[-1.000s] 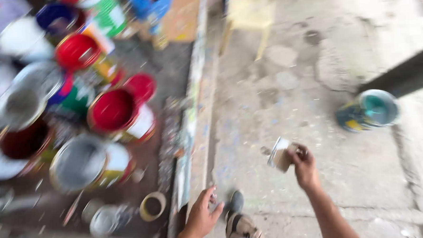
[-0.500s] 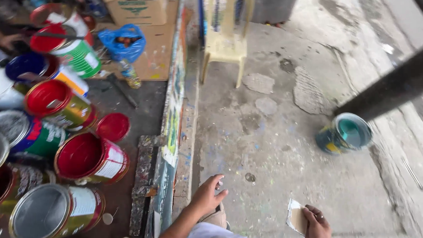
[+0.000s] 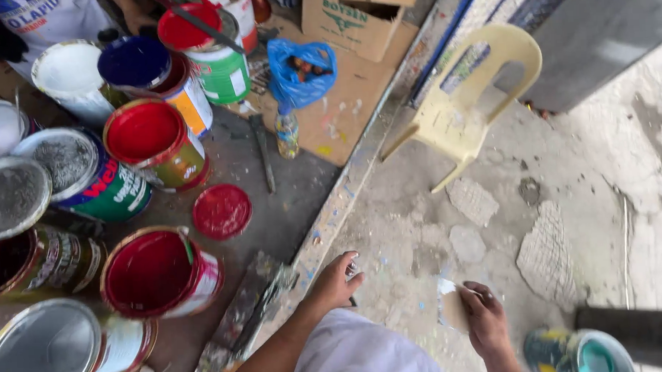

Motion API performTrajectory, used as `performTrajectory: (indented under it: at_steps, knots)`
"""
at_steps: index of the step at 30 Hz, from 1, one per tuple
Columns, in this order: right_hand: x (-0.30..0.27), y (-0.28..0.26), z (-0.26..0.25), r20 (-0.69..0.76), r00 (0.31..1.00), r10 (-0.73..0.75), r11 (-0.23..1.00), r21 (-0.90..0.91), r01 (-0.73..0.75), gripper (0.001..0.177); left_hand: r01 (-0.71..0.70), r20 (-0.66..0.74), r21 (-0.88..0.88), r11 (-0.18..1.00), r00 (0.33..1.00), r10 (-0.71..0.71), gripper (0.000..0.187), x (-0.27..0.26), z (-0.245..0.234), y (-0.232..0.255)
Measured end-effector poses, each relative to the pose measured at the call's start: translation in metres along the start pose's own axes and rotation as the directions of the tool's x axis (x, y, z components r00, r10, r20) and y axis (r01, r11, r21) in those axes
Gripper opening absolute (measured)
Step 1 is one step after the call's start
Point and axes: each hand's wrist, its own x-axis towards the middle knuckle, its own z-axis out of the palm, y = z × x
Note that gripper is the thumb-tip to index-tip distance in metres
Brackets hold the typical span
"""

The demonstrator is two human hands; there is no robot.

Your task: Opening small paint cans and stirring the contents with a stick to check for color and consistency.

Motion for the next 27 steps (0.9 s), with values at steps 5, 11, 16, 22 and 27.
performTrajectory:
  at_steps: [5, 11, 16, 22, 27]
  knots:
    - [0.081, -0.115, 0.12, 0.306, 0.952, 0.028, 1.0, 0.005, -0.031, 0.009, -0.114, -0.23, 0.01, 0.993, 0.967, 0.113, 0.055, 0.083, -0.05, 0.023]
    - [0.187, -0.292, 0.286, 0.602, 0.791, -0.106, 0.857, -0.348, 0.379, 0.036, 0.153, -0.363, -0.255, 0.955, 0.9, -0.242, 0.057, 0.094, -0.105, 0.044]
    - [0.297, -0.48, 0.458, 0.72, 0.622, -0.307, 0.767, -0.2, 0.61, 0.018, 0.306, -0.52, -0.445, 0.842, 0.677, -0.521, 0.058, 0.091, -0.075, -0.018]
    - [0.402, -0.574, 0.624, 0.589, 0.638, -0.496, 0.846, 0.495, 0.2, 0.006, -0.07, -0.622, -0.774, 0.629, 0.272, -0.734, 0.058, 0.136, -0.011, -0.045]
    - [0.299, -0.392, 0.547, 0.829, 0.266, -0.493, 0.868, 0.488, 0.087, 0.012, -0.49, -0.614, -0.739, 0.462, 0.207, -0.762, 0.045, 0.178, -0.007, -0.016]
